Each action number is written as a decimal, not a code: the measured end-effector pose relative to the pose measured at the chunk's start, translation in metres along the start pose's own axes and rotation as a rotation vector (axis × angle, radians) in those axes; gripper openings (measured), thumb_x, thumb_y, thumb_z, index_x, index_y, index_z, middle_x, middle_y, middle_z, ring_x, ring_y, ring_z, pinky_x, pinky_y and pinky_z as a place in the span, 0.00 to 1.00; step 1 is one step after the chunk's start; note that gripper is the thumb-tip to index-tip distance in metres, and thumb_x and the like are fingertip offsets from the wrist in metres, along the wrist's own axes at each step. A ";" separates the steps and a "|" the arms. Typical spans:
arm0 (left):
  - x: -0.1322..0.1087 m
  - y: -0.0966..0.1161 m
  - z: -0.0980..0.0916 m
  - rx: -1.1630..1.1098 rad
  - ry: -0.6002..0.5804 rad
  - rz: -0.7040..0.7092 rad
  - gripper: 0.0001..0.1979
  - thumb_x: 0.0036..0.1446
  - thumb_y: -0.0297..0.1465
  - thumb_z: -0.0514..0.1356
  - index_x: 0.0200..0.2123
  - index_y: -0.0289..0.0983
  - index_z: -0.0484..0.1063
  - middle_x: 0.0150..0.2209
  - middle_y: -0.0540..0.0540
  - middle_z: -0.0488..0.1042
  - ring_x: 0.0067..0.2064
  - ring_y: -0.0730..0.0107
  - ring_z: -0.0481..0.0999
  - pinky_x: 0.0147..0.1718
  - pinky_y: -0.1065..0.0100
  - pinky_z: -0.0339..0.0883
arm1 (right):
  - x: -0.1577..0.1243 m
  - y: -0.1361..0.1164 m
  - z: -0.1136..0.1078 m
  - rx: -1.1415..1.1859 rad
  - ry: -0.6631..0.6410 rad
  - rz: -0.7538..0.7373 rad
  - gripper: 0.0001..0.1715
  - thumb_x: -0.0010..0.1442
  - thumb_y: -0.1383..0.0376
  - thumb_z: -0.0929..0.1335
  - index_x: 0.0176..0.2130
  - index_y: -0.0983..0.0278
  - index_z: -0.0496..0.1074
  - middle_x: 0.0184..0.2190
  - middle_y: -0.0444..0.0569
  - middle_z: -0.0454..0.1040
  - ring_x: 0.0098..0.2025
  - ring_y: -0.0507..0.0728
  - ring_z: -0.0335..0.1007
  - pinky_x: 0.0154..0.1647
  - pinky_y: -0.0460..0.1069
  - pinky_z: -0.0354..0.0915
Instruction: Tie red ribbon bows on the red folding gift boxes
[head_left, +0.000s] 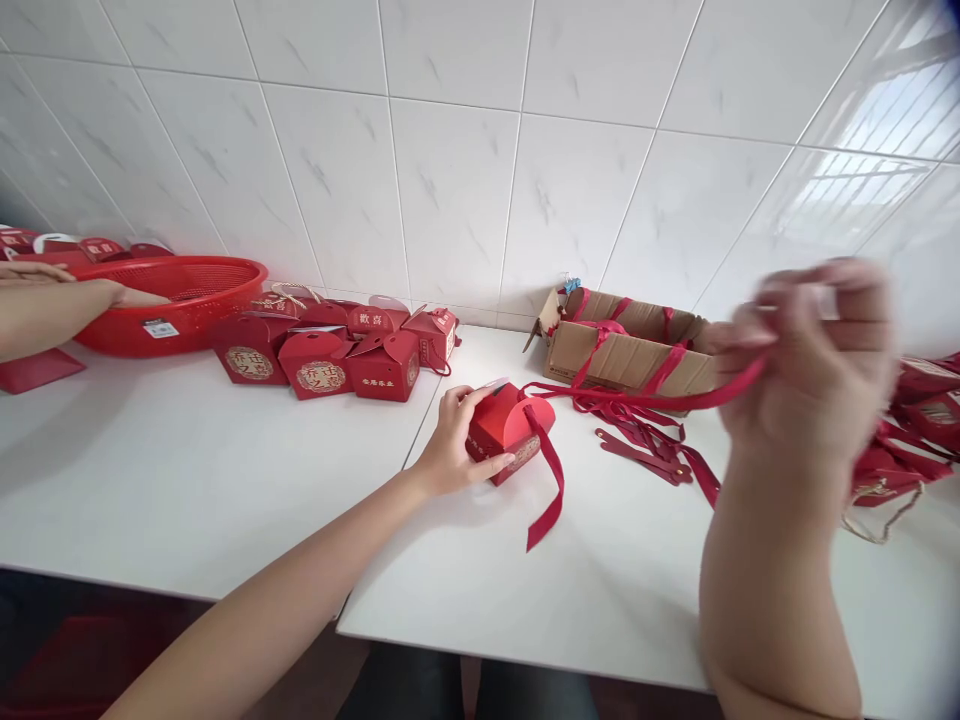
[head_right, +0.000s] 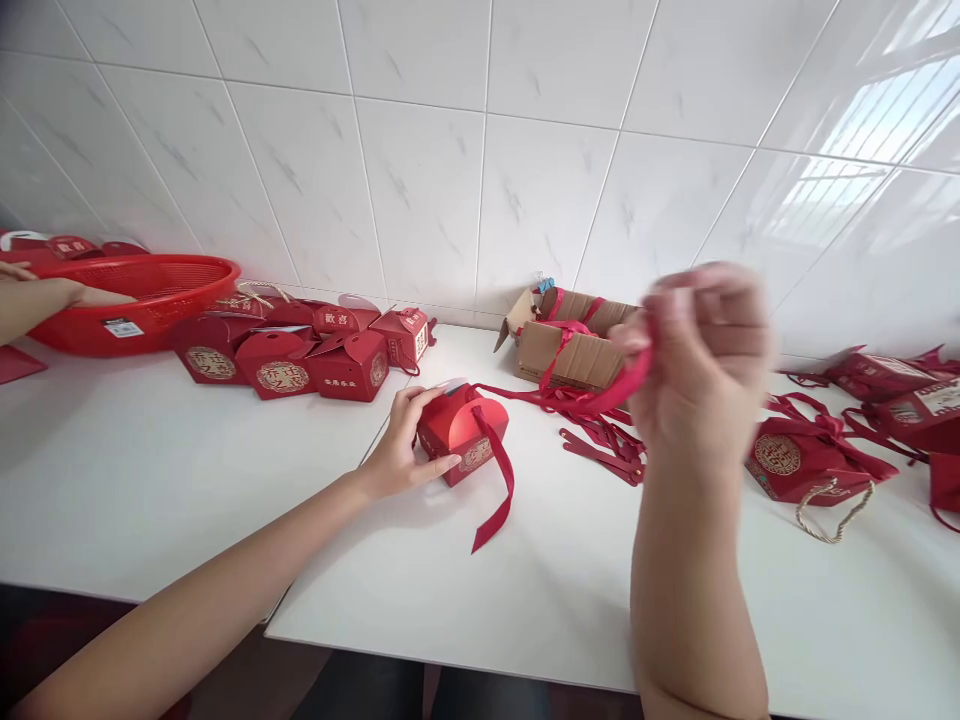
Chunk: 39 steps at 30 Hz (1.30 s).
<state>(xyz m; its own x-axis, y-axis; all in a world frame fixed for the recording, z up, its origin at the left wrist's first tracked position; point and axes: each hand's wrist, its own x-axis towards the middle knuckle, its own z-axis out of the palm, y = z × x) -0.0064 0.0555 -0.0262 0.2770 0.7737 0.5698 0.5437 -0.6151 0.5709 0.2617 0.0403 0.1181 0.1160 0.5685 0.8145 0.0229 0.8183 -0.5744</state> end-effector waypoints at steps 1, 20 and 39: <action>0.000 0.000 0.000 -0.027 0.006 0.031 0.42 0.44 0.38 0.67 0.60 0.42 0.52 0.52 0.39 0.53 0.57 0.51 0.57 0.56 0.48 0.57 | 0.001 0.010 0.010 0.087 0.022 0.042 0.08 0.54 0.62 0.71 0.34 0.57 0.67 0.31 0.42 0.65 0.25 0.47 0.65 0.26 0.45 0.66; -0.007 0.005 0.012 -0.213 -0.026 0.110 0.46 0.42 0.38 0.70 0.59 0.42 0.46 0.55 0.37 0.52 0.60 0.49 0.57 0.57 0.46 0.58 | -0.043 0.098 0.077 -0.058 -0.609 0.504 0.20 0.52 0.58 0.71 0.39 0.59 0.58 0.54 0.48 0.63 0.32 0.51 0.75 0.31 0.47 0.67; -0.007 0.004 0.012 -0.180 -0.025 0.130 0.45 0.43 0.39 0.70 0.59 0.42 0.46 0.55 0.37 0.52 0.61 0.49 0.55 0.58 0.46 0.56 | -0.046 0.097 0.080 0.000 -0.626 0.384 0.16 0.54 0.60 0.70 0.38 0.60 0.60 0.52 0.50 0.65 0.33 0.51 0.74 0.40 0.50 0.70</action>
<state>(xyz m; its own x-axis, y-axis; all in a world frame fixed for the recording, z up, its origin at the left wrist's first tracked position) 0.0035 0.0495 -0.0344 0.3564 0.6883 0.6318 0.3524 -0.7253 0.5914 0.1795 0.1003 0.0315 -0.4727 0.7576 0.4502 0.0948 0.5516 -0.8287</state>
